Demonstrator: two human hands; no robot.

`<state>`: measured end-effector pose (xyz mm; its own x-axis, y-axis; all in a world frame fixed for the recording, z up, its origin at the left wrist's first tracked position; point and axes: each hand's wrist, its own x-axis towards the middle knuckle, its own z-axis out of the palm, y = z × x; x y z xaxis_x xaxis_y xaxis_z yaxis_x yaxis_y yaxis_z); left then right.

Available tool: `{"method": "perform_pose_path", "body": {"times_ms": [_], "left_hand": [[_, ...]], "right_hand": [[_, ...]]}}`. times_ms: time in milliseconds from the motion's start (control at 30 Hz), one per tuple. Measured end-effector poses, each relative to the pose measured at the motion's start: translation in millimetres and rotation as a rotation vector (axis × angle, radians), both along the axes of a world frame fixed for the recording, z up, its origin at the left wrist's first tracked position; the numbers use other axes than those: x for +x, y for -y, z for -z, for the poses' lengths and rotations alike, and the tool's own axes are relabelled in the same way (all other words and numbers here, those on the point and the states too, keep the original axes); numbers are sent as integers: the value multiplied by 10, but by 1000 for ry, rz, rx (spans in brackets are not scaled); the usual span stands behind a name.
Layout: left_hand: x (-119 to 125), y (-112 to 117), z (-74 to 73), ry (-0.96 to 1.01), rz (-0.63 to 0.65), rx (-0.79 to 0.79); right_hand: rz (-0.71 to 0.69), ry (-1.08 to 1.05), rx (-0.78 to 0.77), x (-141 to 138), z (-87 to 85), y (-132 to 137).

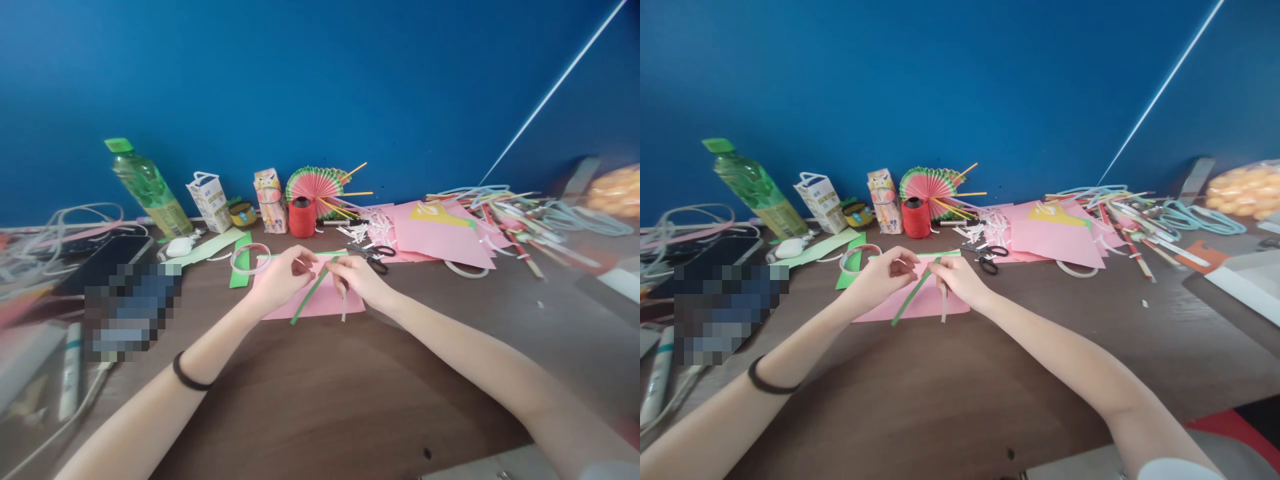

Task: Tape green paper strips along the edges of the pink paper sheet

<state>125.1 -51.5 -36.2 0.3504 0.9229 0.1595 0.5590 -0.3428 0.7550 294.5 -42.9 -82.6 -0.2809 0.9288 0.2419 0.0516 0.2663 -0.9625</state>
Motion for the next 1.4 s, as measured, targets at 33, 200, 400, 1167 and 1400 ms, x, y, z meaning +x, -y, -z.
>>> {"method": "perform_pose_path", "body": {"times_ms": [33,200,400,1167,1400], "left_hand": [[-16,-12,2,13,2,-43],[-85,-61,35,72,222,-400],[-64,-19,31,161,284,-703],[-36,-152,296,691,95,-905],[60,-74,306,717,51,-923]], "right_hand": [[-2,-16,16,10,0,-14],[8,-116,-6,72,-35,-81],[42,-159,-48,126,-76,-113],[-310,-308,-205,157,-135,-103],[-283,-161,-2,96,-113,-49]]}}
